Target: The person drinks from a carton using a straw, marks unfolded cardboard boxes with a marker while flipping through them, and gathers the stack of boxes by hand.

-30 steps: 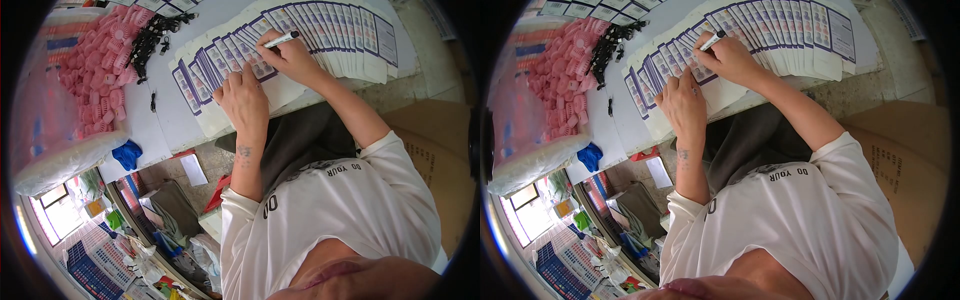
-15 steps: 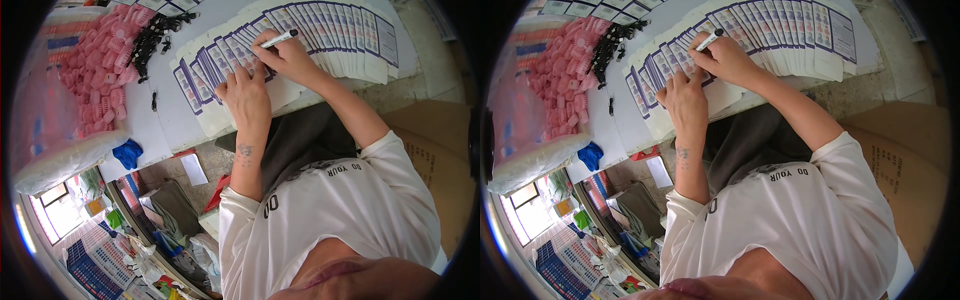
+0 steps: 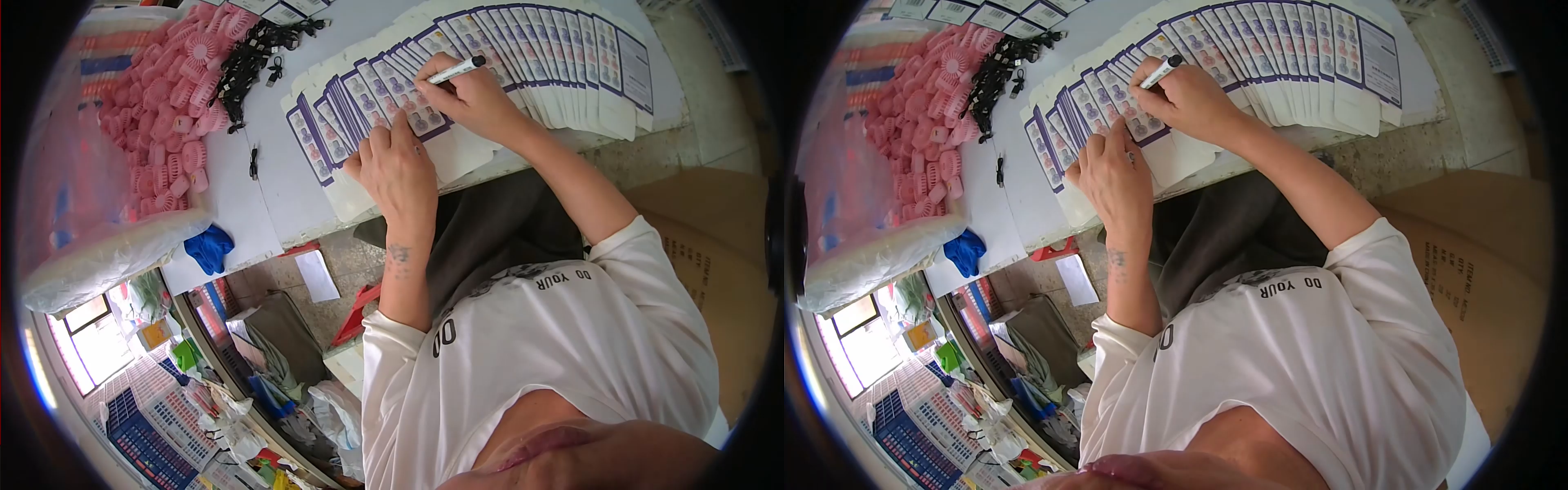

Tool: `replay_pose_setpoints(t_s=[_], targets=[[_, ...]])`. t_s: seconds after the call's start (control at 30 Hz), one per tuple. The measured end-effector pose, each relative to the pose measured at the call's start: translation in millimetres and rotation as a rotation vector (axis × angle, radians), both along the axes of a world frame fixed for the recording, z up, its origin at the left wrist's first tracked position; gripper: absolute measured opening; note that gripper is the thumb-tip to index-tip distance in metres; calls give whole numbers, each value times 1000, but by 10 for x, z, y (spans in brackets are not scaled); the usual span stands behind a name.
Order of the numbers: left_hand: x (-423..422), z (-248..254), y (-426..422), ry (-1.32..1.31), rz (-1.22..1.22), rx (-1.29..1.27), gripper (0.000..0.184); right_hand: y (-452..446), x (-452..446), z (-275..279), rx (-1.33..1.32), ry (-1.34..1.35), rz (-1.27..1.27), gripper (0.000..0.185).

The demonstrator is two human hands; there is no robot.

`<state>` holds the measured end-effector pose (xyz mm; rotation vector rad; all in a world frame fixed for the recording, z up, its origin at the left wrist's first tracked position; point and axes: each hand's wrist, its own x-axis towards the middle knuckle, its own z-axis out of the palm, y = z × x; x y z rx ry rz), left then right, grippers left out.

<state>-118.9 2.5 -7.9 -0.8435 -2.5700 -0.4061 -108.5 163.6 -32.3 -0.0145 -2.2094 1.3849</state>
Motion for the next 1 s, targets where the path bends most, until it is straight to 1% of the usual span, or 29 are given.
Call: replay_pose_setpoints(t_s=[0.13,0.23,0.33,0.43,0.53,0.63,0.73,0.93,1.0], targets=[[-3,-3,-23,14,-40,-23,34,11,18,35,-14,-22,18,16],[18,-2,-6,38,-28,-113,36,-26,25,97,-27,-29,2,16],[22,20,19,35,-21,-130,37,-105,-16,99,-73,56,41,17],[29,35,20,20,-35,-135,38,-130,-22,143,-112,-30,64,18],[13,1,8,26,-47,-128,37,-157,-48,59,-155,-51,54,18],[18,17,5,23,-75,-128,35,-130,-58,31,-130,-104,77,14],[13,2,4,25,-78,-124,35,-132,-61,23,-11,-51,51,16],[12,2,2,21,-77,-131,35,-136,-67,18,-19,-89,53,17],[15,14,11,22,-54,-140,35,-126,-37,65,-100,-113,80,17]])
